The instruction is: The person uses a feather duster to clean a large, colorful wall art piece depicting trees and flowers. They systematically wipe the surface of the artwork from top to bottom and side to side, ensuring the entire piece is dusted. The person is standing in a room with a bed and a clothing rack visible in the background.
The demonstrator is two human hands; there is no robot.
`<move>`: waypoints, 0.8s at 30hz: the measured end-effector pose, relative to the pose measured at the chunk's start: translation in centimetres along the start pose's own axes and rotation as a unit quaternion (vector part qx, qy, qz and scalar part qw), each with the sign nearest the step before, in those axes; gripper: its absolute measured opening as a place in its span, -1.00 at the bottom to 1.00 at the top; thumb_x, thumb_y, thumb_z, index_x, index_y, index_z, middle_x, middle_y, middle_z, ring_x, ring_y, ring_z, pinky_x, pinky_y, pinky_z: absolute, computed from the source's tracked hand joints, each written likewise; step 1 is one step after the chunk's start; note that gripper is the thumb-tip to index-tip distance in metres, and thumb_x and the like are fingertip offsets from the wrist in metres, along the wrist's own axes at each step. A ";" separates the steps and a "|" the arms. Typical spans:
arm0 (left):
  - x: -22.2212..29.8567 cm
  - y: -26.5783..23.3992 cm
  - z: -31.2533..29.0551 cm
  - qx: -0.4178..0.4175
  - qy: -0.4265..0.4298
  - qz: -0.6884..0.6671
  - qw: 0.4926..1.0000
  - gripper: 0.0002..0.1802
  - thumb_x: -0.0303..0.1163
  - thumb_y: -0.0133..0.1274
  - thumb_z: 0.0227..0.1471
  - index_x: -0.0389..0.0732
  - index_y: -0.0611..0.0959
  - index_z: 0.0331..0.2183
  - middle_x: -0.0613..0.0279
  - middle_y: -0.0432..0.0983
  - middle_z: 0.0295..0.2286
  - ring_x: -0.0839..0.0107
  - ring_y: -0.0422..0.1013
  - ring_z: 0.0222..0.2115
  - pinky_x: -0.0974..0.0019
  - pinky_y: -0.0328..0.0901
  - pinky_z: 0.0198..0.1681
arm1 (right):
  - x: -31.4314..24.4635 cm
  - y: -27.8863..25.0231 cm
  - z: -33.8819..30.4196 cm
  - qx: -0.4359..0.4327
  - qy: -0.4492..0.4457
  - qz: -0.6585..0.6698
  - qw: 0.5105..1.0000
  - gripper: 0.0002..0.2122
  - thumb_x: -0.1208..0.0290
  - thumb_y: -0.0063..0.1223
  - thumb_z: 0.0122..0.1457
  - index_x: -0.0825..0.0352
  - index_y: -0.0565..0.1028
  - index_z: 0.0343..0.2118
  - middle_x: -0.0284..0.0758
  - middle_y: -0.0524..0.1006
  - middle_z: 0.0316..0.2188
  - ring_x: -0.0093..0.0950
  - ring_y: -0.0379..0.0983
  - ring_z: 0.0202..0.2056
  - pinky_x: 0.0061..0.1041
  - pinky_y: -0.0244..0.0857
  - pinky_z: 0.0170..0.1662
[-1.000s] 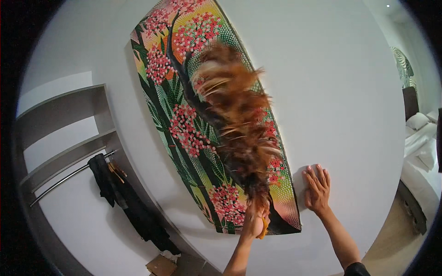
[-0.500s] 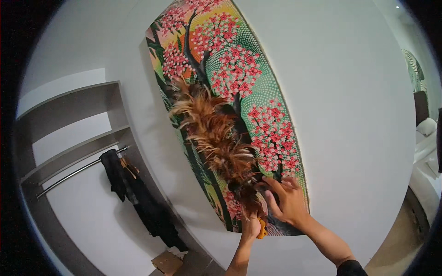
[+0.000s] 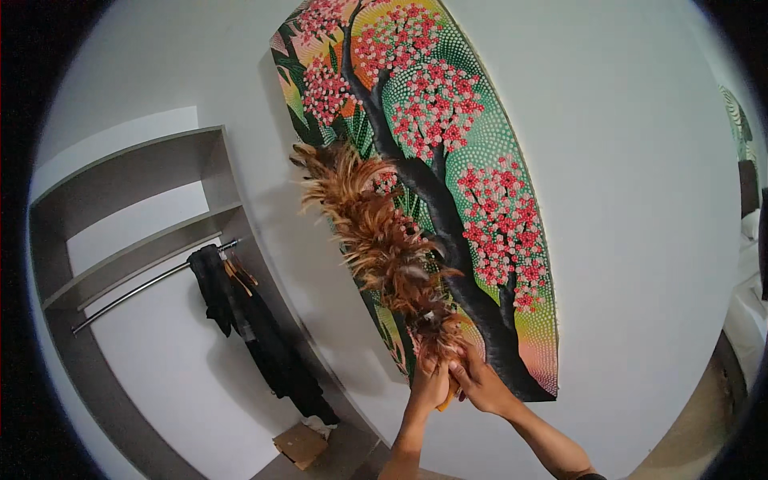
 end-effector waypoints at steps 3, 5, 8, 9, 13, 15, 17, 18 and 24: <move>-0.8 -0.8 0.0 -0.010 -0.048 0.031 0.998 -0.70 -0.30 -0.17 0.32 -0.27 0.60 -0.23 0.02 0.57 -0.23 0.10 0.49 -0.18 0.11 0.34 -0.05 | 1.4 0.9 0.1 0.050 -0.018 -0.090 0.995 -0.55 0.25 -0.14 0.44 0.31 0.11 0.28 0.10 0.53 -0.01 0.05 0.59 -0.13 -0.04 0.46 -0.11; -3.9 -0.8 -0.4 -0.021 -0.089 0.024 0.996 -0.74 -0.31 -0.11 0.28 -0.26 0.61 -0.22 0.05 0.58 -0.29 0.22 0.50 -0.33 0.16 0.37 -0.16 | 2.6 1.6 0.4 0.074 -0.010 -0.141 0.987 -0.61 0.29 -0.15 0.43 0.31 0.16 0.22 0.06 0.58 -0.13 0.03 0.61 -0.19 -0.06 0.47 -0.20; -1.8 -3.0 0.7 0.029 0.058 0.073 0.995 -0.73 -0.30 -0.07 0.26 -0.30 0.61 -0.26 0.11 0.57 -0.47 0.31 0.48 -0.50 0.24 0.37 -0.33 | 4.3 2.8 1.2 0.098 0.015 -0.147 0.984 -0.69 0.35 -0.18 0.44 0.33 0.21 0.15 -0.01 0.63 -0.28 0.01 0.62 -0.26 -0.10 0.48 -0.26; -2.9 -2.9 1.2 -0.023 0.019 0.089 0.996 -0.73 -0.30 -0.04 0.25 -0.32 0.61 -0.29 0.12 0.55 -0.53 0.32 0.47 -0.54 0.25 0.36 -0.37 | 4.5 3.2 1.6 0.117 0.006 -0.136 0.984 -0.72 0.37 -0.20 0.44 0.34 0.23 0.13 -0.03 0.64 -0.30 0.02 0.62 -0.27 -0.12 0.48 -0.25; -3.2 -5.3 2.7 -0.082 -0.061 0.050 0.993 -0.69 -0.30 0.05 0.21 -0.38 0.64 -0.40 0.20 0.50 -0.69 0.40 0.47 -0.64 0.30 0.32 -0.50 | 8.4 5.5 3.6 0.155 0.039 -0.085 0.983 -0.69 0.41 -0.27 0.45 0.36 0.24 0.18 -0.06 0.65 -0.29 -0.02 0.63 -0.29 -0.16 0.49 -0.25; -6.3 -7.2 3.4 -0.069 -0.090 0.027 0.993 -0.70 -0.30 0.12 0.17 -0.39 0.68 -0.42 0.26 0.54 -0.67 0.52 0.48 -0.63 0.35 0.32 -0.53 | 6.8 5.9 4.3 0.217 -0.092 -0.206 0.950 -0.65 0.39 -0.28 0.45 0.35 0.25 0.23 -0.08 0.66 -0.32 -0.05 0.64 -0.31 -0.20 0.50 -0.23; -10.3 -10.4 3.9 -0.045 -0.101 -0.023 0.994 -0.69 -0.29 0.12 0.20 -0.38 0.70 -0.41 0.27 0.56 -0.62 0.54 0.50 -0.60 0.38 0.35 -0.53 | 7.2 7.1 5.3 0.208 -0.089 -0.213 0.951 -0.64 0.36 -0.28 0.46 0.36 0.31 0.24 -0.07 0.64 -0.33 -0.10 0.62 -0.32 -0.21 0.46 -0.23; -10.3 -11.9 4.5 -0.013 -0.111 -0.061 0.992 -0.68 -0.29 0.10 0.21 -0.38 0.70 -0.42 0.26 0.57 -0.60 0.54 0.50 -0.61 0.39 0.36 -0.53 | 7.7 7.4 5.8 0.205 -0.085 -0.220 0.950 -0.62 0.35 -0.28 0.46 0.36 0.34 0.24 -0.06 0.64 -0.34 -0.13 0.61 -0.33 -0.22 0.44 -0.23; -15.9 -21.7 7.9 0.257 0.050 -0.023 0.965 -0.71 -0.34 -0.01 0.29 -0.32 0.59 -0.43 0.38 0.31 -0.72 0.61 0.22 -0.72 0.35 0.11 -0.62 | 6.0 10.7 8.6 0.254 -0.016 -0.084 0.963 -0.64 0.27 -0.31 0.47 0.42 0.47 0.04 0.00 0.56 -0.37 -0.21 0.46 -0.43 -0.28 0.35 -0.29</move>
Point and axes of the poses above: each hand's wrist, its own z-axis towards the middle knuckle, its own y-axis out of the palm, x = y × z, the point moved 9 cm from there along z, towards the middle knuckle
